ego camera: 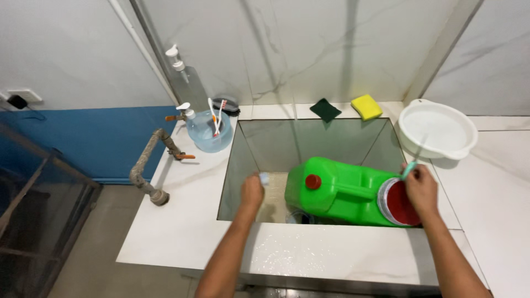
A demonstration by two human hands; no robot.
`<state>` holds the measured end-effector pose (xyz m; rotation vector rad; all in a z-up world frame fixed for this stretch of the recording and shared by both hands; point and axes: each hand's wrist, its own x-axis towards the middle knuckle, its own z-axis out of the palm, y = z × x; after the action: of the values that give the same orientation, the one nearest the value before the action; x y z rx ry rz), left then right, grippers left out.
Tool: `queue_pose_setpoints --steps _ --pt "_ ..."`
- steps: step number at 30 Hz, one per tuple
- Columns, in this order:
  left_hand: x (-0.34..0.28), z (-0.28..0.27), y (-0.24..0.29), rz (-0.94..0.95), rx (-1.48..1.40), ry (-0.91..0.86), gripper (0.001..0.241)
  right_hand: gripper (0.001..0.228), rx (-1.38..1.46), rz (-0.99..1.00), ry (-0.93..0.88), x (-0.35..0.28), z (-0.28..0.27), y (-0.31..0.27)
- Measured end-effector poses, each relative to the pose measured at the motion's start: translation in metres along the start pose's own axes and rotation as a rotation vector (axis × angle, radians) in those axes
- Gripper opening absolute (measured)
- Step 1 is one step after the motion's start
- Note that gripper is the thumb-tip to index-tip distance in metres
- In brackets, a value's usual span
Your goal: The person cleans a large green plastic container by hand using a sponge and water at a sink. They scrub the exterior and interior, rinse repeatedly, and use scissors to trim a label from the container's surface.
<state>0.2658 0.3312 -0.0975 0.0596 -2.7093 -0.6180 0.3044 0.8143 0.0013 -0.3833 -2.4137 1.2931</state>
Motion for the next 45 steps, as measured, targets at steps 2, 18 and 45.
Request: queue_pose_setpoints --steps 2,18,45 --pt "0.012 -0.026 0.009 -0.067 0.128 -0.069 0.044 0.036 0.205 0.125 -0.044 0.001 -0.018 0.02" --pt "-0.048 -0.023 0.224 0.224 -0.779 0.111 0.025 0.055 0.415 -0.58 -0.206 -0.098 0.083 -0.045" --pt "-0.059 -0.089 0.124 -0.269 0.131 -0.484 0.068 0.063 0.816 -0.409 -0.512 -0.106 0.163 -0.081"
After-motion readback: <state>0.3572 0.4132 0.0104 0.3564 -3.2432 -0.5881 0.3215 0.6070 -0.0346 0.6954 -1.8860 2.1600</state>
